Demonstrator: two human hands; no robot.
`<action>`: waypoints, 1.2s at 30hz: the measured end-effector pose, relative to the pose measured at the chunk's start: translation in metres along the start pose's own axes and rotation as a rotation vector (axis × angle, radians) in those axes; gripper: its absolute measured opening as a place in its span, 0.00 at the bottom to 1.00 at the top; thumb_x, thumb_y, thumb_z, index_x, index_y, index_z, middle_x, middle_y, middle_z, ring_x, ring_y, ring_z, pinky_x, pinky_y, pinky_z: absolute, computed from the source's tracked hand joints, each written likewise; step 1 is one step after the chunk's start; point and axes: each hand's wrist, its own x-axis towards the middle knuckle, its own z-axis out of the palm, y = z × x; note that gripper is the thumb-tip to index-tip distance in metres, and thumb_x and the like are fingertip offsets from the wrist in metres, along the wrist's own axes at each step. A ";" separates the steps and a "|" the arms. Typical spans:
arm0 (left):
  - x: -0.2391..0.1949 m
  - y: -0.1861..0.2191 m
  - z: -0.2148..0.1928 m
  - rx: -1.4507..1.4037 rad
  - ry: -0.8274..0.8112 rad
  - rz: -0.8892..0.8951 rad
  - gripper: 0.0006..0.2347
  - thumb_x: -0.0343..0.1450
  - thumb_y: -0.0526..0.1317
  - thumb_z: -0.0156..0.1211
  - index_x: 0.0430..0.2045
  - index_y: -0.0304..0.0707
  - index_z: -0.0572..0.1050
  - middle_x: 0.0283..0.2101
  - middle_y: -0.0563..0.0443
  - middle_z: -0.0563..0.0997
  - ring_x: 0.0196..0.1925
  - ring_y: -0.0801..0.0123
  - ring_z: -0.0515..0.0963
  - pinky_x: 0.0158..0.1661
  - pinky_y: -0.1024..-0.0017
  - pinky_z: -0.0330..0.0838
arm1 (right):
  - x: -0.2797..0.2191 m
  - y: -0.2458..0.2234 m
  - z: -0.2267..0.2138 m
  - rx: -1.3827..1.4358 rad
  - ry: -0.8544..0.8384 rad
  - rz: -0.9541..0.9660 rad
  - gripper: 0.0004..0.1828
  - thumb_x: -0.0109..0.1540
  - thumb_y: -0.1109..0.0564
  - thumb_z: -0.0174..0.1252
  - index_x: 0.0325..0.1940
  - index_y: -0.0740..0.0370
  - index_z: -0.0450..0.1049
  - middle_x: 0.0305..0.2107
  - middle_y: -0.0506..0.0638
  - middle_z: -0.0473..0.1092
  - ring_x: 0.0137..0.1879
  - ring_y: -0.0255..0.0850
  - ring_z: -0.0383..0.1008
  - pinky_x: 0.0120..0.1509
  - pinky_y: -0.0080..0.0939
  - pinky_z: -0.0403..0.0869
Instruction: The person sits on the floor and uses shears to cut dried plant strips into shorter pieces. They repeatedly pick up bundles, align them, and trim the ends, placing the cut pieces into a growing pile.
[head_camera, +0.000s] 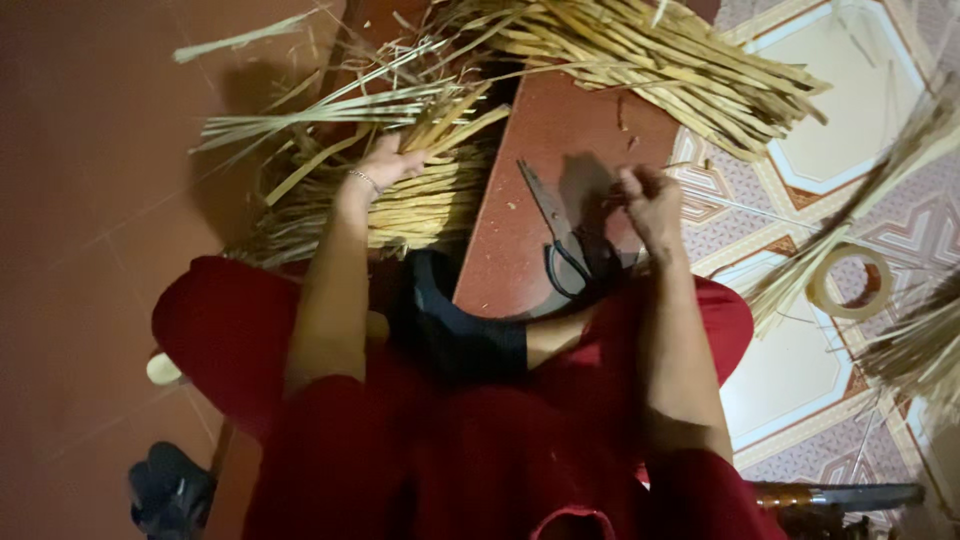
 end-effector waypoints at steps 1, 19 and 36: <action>-0.005 0.019 0.006 -0.006 -0.053 0.038 0.14 0.74 0.44 0.62 0.48 0.34 0.72 0.42 0.47 0.82 0.41 0.70 0.80 0.48 0.69 0.76 | -0.005 -0.007 0.007 0.032 -0.022 0.094 0.13 0.70 0.54 0.63 0.46 0.68 0.79 0.33 0.51 0.78 0.36 0.36 0.76 0.40 0.37 0.74; -0.068 0.182 0.152 -0.299 -0.514 0.352 0.12 0.74 0.37 0.61 0.48 0.30 0.76 0.45 0.49 0.83 0.42 0.75 0.81 0.42 0.75 0.78 | -0.047 -0.094 0.011 0.761 0.151 0.027 0.09 0.67 0.55 0.61 0.47 0.64 0.79 0.29 0.47 0.75 0.29 0.33 0.72 0.33 0.34 0.73; -0.051 0.196 0.171 -0.558 -0.504 0.313 0.10 0.70 0.35 0.68 0.42 0.32 0.76 0.41 0.52 0.81 0.43 0.74 0.79 0.45 0.76 0.76 | -0.039 -0.086 0.013 0.744 0.153 0.082 0.10 0.65 0.54 0.63 0.47 0.61 0.78 0.30 0.45 0.75 0.30 0.30 0.71 0.32 0.31 0.69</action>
